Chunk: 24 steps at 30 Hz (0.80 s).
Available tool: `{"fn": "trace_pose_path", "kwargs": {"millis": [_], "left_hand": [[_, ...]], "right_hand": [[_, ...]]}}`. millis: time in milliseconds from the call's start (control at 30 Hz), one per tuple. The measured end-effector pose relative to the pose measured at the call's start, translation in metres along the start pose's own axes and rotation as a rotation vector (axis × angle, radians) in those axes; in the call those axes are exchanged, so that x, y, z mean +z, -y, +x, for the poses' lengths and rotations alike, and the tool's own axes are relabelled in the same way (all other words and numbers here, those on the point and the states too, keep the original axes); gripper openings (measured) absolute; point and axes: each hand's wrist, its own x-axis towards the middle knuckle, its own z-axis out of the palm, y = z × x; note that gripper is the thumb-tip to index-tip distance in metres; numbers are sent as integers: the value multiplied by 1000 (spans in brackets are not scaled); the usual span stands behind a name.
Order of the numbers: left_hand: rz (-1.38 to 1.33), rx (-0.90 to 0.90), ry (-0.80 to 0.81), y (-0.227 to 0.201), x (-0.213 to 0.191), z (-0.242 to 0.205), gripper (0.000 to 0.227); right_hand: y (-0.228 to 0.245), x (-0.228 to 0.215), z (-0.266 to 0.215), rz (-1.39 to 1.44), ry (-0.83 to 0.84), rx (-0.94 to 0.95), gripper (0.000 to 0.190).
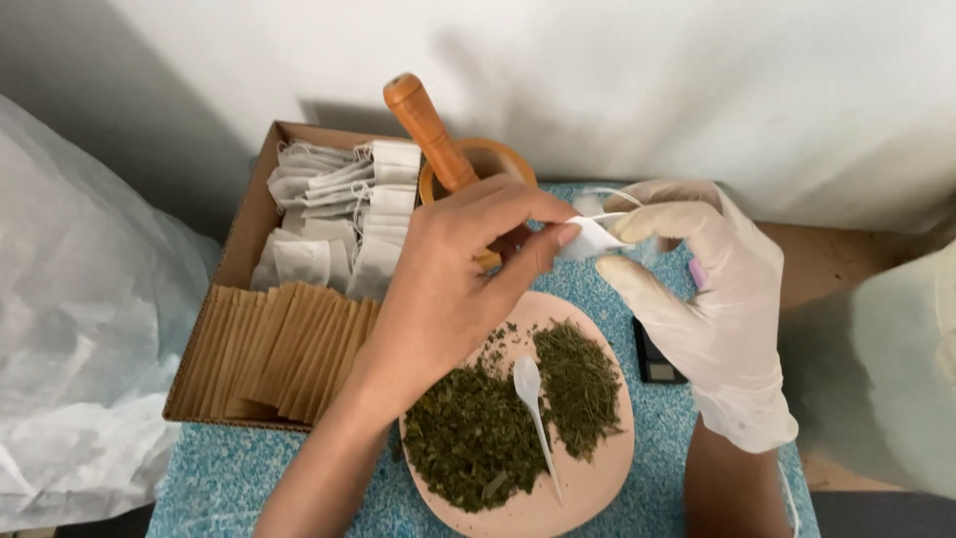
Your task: Filling small tea bags with dried tea leaves using a spoon and weighing them on a digital scale
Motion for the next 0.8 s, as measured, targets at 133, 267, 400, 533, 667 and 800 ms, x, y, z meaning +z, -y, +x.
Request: {"fn": "trace_pose_path", "kwargs": {"millis": [133,267,400,533,667,800], "left_hand": [[44,41,20,7,1,-3,6],[41,47,76,10,2,1,8],[37,38,102,4,0,-2,5],[49,7,92,9,0,1,6],[81,49,72,10,2,-3,6],[35,46,103,7,1,0,5]], "right_hand": [[-5,-4,0,-204,53,-136,26],[-7,-7,-1,-373,157,-141,21],[-7,-8,-3,-392,188,-176,18],[-8,-12,-4,-378,98,-232,30],[-8,-11,-9,-520,99,-237,26],[-3,-10,-9,-452,122,-141,18]]}}
